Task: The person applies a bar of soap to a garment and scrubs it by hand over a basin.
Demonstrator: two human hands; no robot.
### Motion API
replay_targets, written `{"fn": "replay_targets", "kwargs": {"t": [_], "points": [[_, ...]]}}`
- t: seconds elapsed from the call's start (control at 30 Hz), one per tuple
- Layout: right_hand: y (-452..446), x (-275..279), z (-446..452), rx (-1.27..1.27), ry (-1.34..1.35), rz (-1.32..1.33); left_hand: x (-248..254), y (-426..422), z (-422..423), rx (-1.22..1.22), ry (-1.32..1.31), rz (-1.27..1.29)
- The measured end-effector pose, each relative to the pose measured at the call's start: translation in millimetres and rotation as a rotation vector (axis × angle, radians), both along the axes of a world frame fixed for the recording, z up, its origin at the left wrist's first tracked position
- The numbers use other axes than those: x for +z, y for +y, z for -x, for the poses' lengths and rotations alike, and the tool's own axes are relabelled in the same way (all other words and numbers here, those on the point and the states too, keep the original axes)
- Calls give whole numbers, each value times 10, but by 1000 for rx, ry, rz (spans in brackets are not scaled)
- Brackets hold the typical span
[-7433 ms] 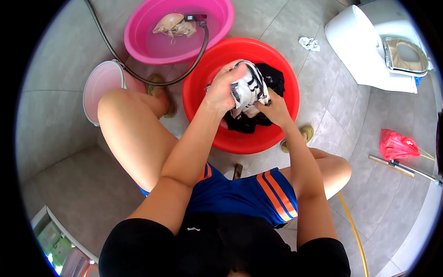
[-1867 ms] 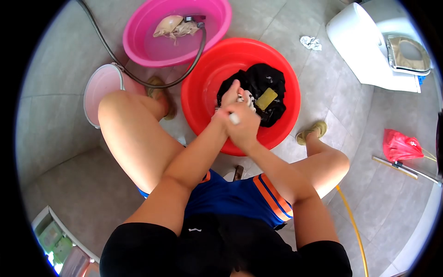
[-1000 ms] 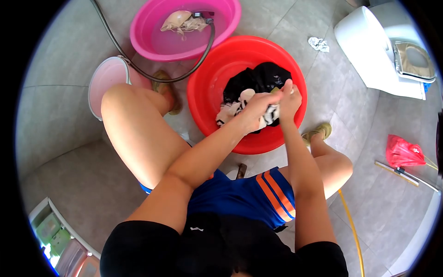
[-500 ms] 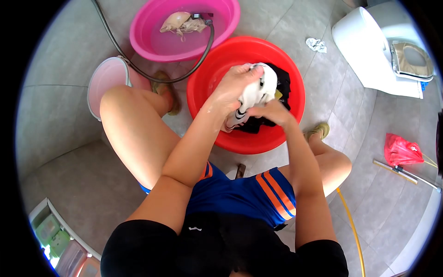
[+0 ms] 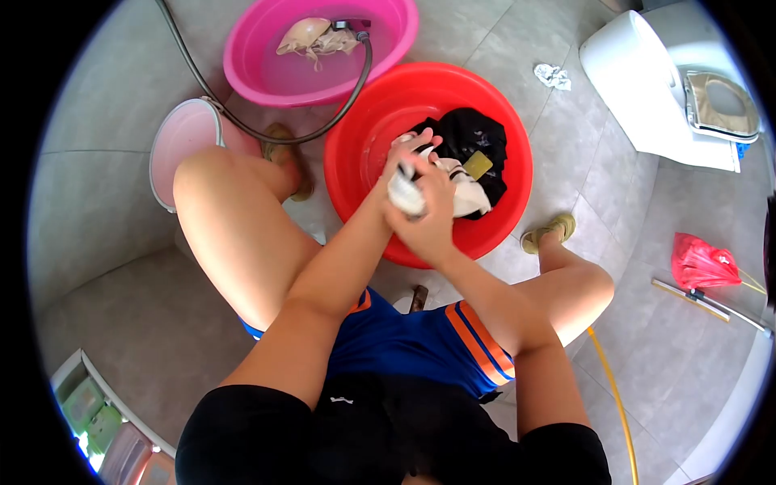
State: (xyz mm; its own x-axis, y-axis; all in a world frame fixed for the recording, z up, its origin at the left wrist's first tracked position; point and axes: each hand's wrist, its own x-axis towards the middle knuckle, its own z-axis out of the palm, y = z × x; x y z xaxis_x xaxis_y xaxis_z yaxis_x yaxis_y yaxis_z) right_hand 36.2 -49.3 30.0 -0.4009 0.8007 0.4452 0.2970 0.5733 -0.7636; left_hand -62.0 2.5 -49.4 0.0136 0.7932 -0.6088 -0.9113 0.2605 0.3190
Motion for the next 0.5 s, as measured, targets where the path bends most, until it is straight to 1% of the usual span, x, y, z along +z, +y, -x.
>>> {"fn": "replay_targets", "kwargs": {"t": [0.03, 0.07, 0.13, 0.17, 0.2, 0.23, 0.3, 0.33, 0.37, 0.4, 0.43, 0.5], "points": [[-66, -1, 5, 10, -78, -7, -293, 33, -229, 66, -13, -40], [-50, -74, -23, -126, -178, 7, -294, -58, -305, 69, -94, -92], [222, 61, -47, -288, 66, 662, -282, -240, -456, 62, -259, -185], [499, -213, -202, -352, 242, 710, 134, -204, -564, 75, -185, -26], [585, -289, -253, -406, 298, 647, 365, -173, -655, 86, -108, 132], [672, -365, -304, -459, 349, 580, 310, -185, -723, 13, 21, 106], [572, -50, -196, -531, 197, 234, 456, -139, -602, -49, -33, 26], [511, -61, -167, -478, 209, 196, 498, -143, -532, -80, -63, -9], [400, -175, -121, -357, 231, 163, 467, -140, -444, -54, -154, -112], [267, -270, -102, -236, 252, 132, 286, -130, -216, -272, -406, -190], [179, -178, -98, -244, 50, 6, -264, -34, -183, -254, -458, -376], [356, -292, -189, -367, 154, 278, -342, -50, -391, -60, -250, -275]]}}
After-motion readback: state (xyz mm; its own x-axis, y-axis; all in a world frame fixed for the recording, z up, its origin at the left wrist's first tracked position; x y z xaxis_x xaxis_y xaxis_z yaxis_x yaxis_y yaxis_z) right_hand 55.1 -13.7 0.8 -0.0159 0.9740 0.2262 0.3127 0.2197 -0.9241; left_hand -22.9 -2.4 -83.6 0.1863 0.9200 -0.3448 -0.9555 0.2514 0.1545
